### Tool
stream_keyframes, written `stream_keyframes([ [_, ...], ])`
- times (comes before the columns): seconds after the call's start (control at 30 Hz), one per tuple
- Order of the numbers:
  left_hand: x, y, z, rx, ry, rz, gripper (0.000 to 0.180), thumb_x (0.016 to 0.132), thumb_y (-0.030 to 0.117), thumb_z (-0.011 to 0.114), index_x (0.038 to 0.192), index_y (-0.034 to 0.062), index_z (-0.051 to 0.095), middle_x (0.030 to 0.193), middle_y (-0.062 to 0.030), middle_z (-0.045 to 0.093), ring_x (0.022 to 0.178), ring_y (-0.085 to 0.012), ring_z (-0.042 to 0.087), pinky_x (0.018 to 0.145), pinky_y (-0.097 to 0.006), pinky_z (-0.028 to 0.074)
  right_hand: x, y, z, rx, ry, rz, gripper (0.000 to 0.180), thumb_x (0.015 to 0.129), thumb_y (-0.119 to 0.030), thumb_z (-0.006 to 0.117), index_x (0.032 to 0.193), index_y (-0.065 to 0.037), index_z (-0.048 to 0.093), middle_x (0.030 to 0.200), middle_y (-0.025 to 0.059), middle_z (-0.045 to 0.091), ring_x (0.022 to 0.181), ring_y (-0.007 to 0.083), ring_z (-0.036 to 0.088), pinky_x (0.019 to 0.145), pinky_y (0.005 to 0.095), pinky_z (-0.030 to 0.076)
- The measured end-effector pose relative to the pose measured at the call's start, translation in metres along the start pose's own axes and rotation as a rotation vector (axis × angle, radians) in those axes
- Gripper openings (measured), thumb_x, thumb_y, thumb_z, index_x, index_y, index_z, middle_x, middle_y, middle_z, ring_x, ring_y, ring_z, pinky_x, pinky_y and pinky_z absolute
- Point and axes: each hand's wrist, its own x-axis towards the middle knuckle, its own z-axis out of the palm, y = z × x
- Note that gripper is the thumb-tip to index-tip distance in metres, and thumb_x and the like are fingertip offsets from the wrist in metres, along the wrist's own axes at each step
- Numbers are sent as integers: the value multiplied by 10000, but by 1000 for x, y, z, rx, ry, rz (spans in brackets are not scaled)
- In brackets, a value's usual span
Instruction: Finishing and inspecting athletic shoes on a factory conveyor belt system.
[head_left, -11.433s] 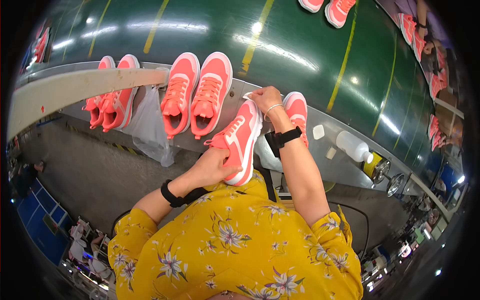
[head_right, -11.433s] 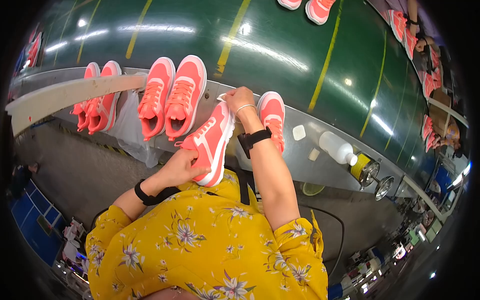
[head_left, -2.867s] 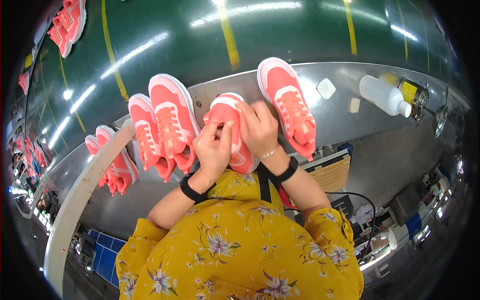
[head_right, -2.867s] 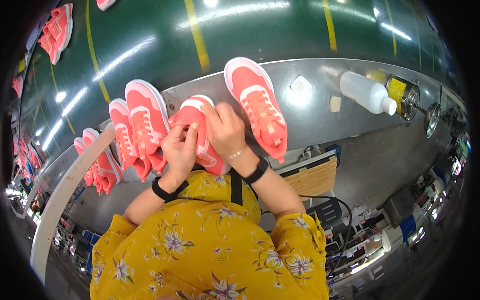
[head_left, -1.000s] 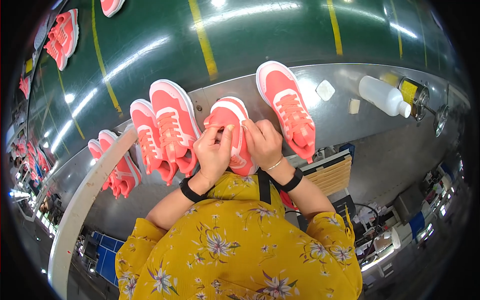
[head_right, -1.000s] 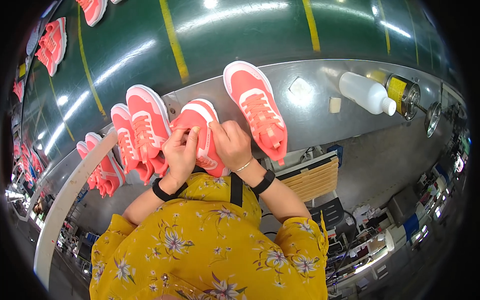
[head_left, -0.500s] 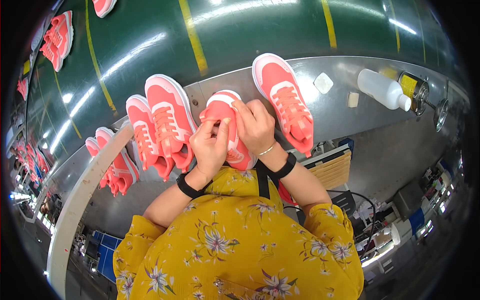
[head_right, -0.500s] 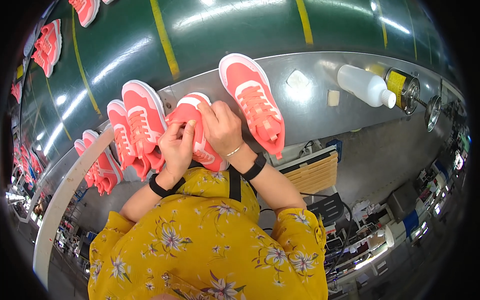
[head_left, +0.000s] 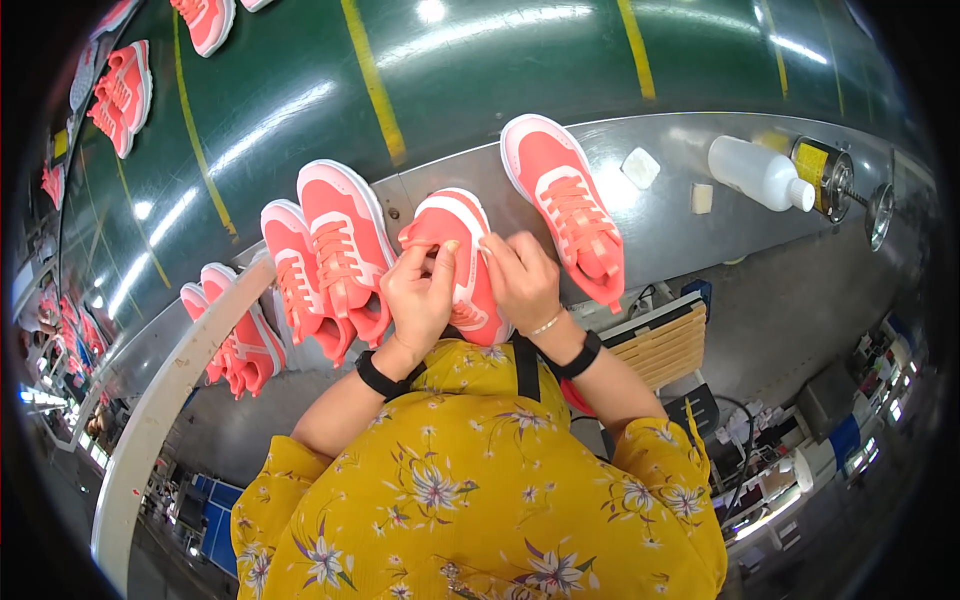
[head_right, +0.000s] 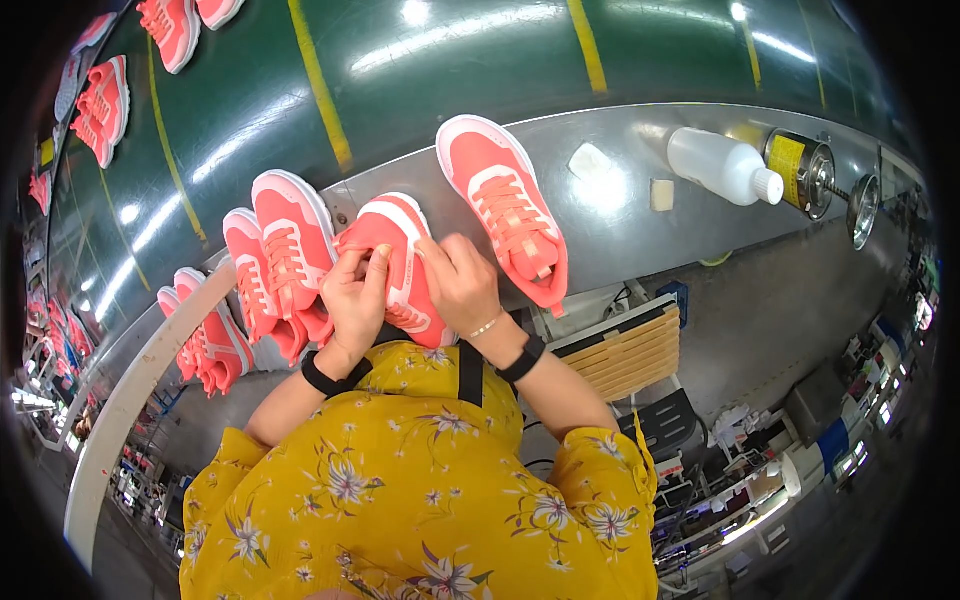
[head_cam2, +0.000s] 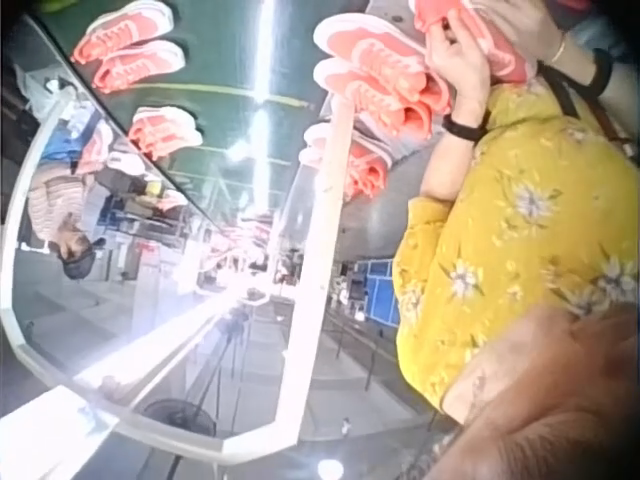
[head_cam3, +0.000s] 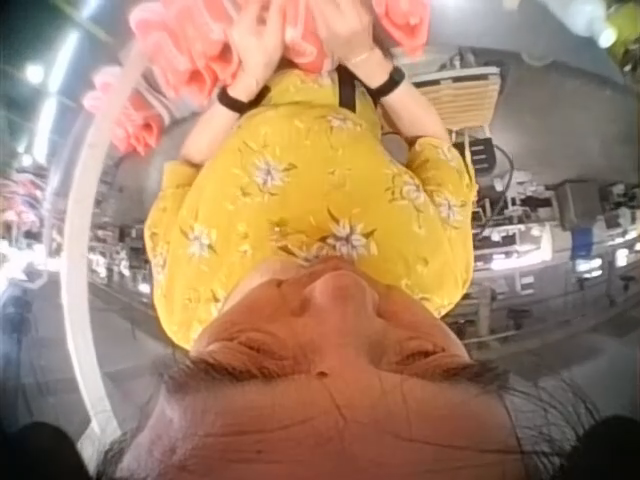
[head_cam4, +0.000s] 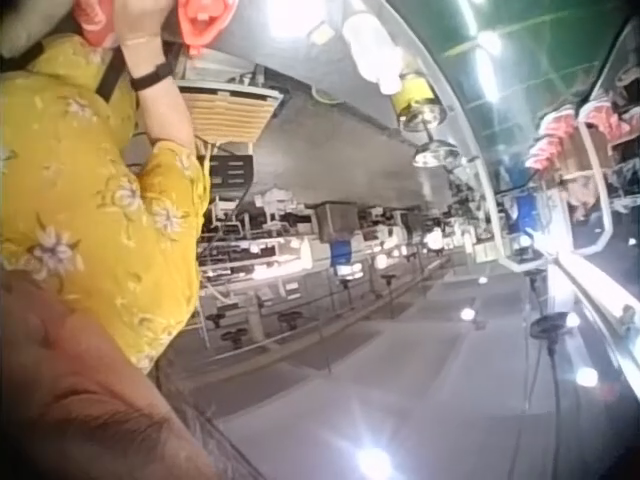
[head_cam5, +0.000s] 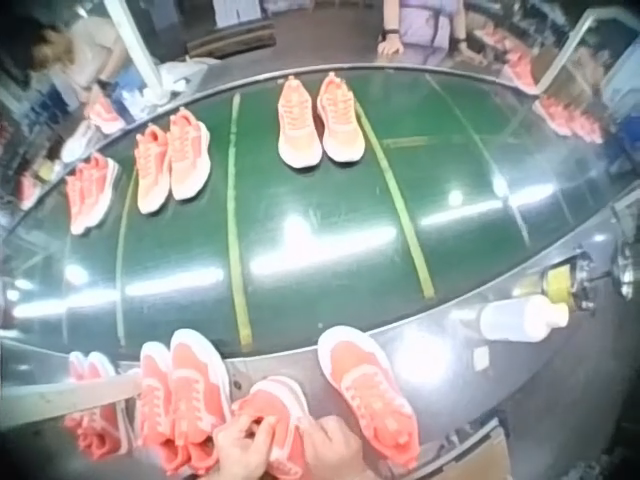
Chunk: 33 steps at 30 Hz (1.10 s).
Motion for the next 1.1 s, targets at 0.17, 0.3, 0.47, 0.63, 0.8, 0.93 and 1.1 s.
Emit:
stream_keyframes([
  [0.17,1,-4,2,-74,-22,-19,112,936,76,709,939,-31,675,684,-14,625,572,-38,508,535,-230,411,-31,1,-20,99,-50,53,242,805,22,702,1036,-48,701,794,85,540,660,255,601,580,357,507],
  [0.3,1,-5,-7,-86,-36,-63,89,948,66,695,941,-21,674,712,34,614,589,-14,492,536,-202,389,-36,-19,-50,89,156,-8,250,734,60,743,957,-52,731,847,90,631,713,252,651,600,338,535],
  [0.47,1,-2,-10,-74,-45,-40,106,961,82,682,937,-20,669,735,28,617,601,-18,491,543,-201,386,-30,22,-90,-272,601,136,218,793,56,755,988,-37,728,908,128,671,800,265,665,703,358,557],
  [0.63,1,2,-4,-80,-57,-22,127,973,105,678,926,-12,663,729,49,587,621,-12,464,554,-198,366,-8,110,-121,-268,487,242,157,905,-80,709,1055,-33,722,1002,139,687,911,287,654,758,362,543],
  [0.8,1,-8,-8,-95,-41,-18,110,963,78,678,923,-23,662,741,26,623,599,-12,487,544,-200,387,-11,169,-143,-220,531,544,290,960,-233,662,1169,-34,694,1133,146,668,983,313,625,865,408,512],
  [0.93,1,-5,-9,-77,-50,11,106,960,79,682,943,-25,669,745,23,629,600,-11,489,547,-199,390,-13,209,-157,-604,483,499,385,885,-225,740,1222,-51,674,1127,135,649,912,306,617,868,419,507],
  [1.1,2,-14,-8,-126,-37,6,113,958,88,689,981,-23,683,763,24,641,607,-9,494,553,-197,395,-2,196,-171,-405,359,703,376,822,-202,803,1143,-29,712,1022,90,628,855,206,594,775,327,506],
])
